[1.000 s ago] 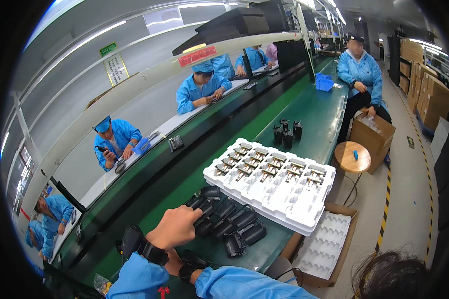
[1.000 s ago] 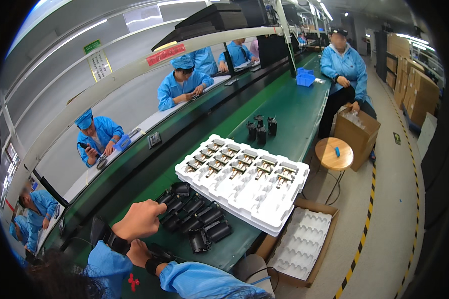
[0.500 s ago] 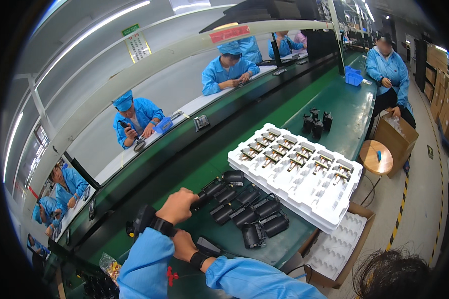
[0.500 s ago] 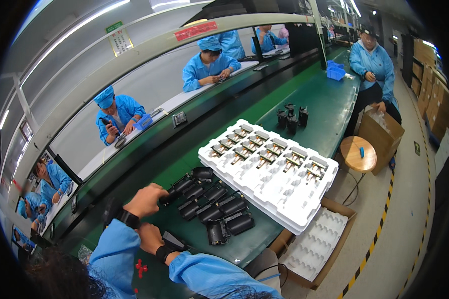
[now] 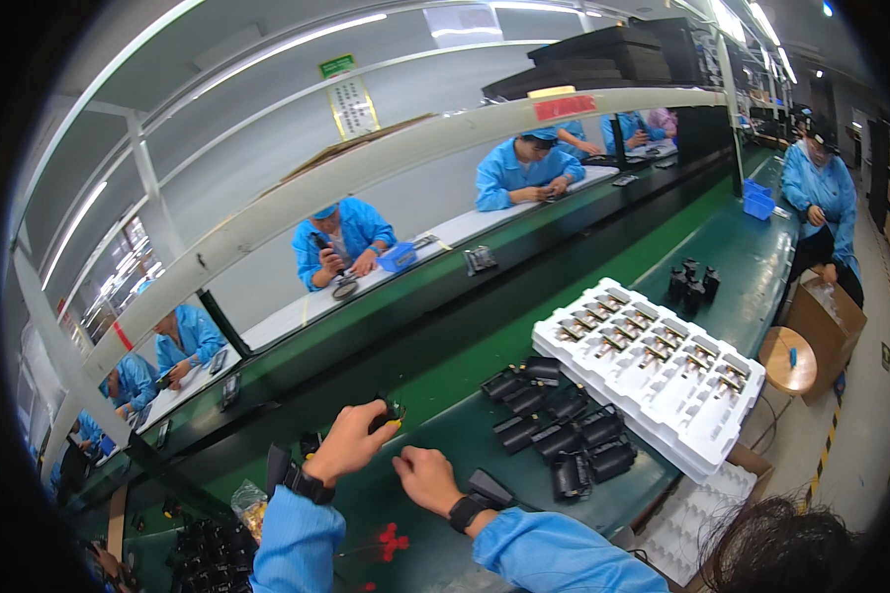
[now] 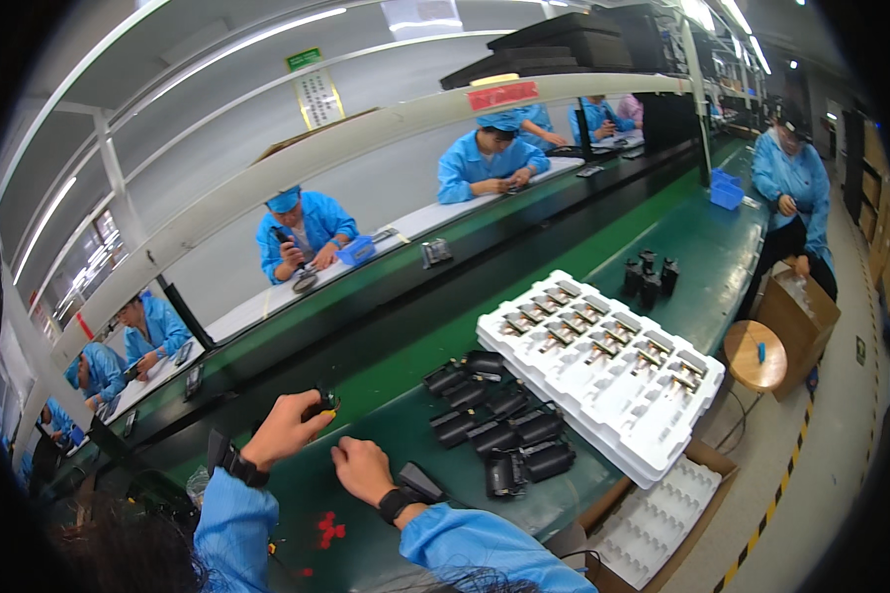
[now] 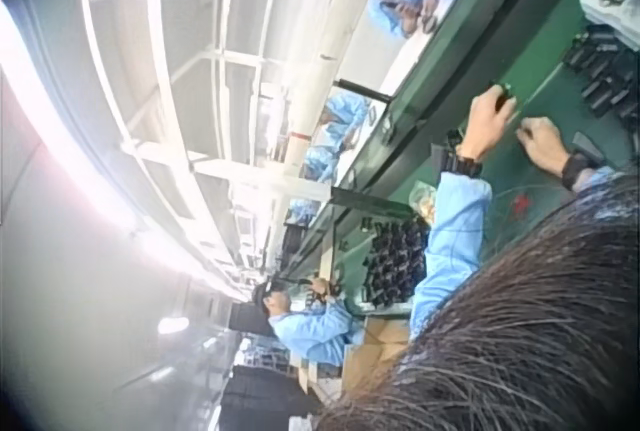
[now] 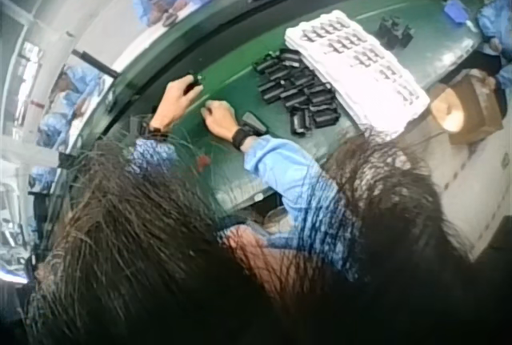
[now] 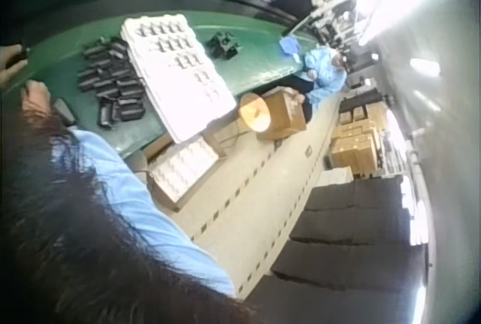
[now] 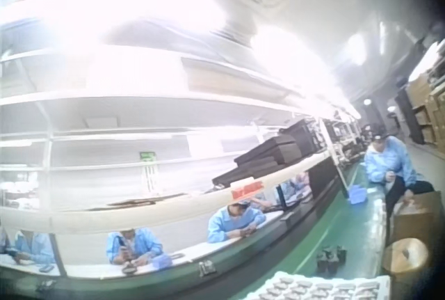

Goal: Manually assemble small electronic components and casing on a factory line.

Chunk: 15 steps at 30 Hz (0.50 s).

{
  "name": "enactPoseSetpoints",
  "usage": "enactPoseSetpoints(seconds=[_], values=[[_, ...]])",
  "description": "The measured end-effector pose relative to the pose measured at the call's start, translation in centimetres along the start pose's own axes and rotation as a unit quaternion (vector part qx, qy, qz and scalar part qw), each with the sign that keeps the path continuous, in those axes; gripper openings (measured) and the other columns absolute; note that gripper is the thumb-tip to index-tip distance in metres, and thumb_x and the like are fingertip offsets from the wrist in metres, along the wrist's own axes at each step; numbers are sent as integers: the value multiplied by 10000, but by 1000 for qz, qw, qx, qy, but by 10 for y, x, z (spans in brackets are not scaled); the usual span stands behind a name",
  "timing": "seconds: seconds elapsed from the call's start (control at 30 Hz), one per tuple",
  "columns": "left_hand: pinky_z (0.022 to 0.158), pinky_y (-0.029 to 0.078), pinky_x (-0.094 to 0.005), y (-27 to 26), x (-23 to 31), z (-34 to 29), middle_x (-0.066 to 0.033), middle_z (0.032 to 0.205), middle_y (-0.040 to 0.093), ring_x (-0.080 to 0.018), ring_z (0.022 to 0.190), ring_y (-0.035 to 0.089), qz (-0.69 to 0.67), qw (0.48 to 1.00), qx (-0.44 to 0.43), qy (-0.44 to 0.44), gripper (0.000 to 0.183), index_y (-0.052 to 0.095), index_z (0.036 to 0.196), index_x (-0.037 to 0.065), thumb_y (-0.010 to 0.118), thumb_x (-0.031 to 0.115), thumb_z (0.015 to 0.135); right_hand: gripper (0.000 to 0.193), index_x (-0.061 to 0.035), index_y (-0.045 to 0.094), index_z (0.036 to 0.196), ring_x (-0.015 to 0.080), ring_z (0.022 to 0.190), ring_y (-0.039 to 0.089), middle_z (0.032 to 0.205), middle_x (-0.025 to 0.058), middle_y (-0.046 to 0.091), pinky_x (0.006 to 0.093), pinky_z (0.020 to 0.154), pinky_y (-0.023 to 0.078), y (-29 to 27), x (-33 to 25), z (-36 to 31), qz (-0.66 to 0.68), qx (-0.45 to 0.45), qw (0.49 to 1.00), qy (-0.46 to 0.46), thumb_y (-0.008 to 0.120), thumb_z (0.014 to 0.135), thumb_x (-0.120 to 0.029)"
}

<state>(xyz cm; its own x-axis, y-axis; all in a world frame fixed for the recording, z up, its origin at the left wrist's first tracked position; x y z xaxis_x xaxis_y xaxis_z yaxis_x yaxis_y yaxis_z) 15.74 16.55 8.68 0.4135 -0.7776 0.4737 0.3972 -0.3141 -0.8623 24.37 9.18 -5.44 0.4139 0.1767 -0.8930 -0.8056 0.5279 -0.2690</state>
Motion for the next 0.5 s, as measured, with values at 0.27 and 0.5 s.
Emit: enactPoseSetpoints(seconds=[0.27, 0.5], values=[[643, 505, -423, 18, -27, -99, -174, 769, 667, -339, 714, 654, 66, 996, -1, -55, 194, 676, 951, 31, 686, 180, 827, 299, -6, 571, 688, 375, 567, 589, 602, 176, 582, 454, 540, 433, -2, -7, 5, 72, 115, 991, -7, 629, 899, -209], [657, 526, -466, 16, 8, -74, -174, 751, 673, -362, 748, 673, 317, 948, -29, -23, 237, 639, 852, 7, 680, 230, 782, 279, 27, 579, 695, 205, 466, 509, 548, 146, 535, 364, 485, 392, -7, 5, 11, 50, 177, 983, -20, 640, 898, -155]])
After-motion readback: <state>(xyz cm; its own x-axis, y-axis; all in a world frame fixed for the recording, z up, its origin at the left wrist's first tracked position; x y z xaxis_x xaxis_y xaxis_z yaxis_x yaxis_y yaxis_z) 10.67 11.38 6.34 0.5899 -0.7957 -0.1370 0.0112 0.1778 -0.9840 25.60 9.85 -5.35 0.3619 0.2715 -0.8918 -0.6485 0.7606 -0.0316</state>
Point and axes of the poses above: each hand's wrist, its own z-axis towards the middle knuckle, its own y-axis out of the palm, x = y × z, the point moved 1 cm from there along z, towards the middle knuckle
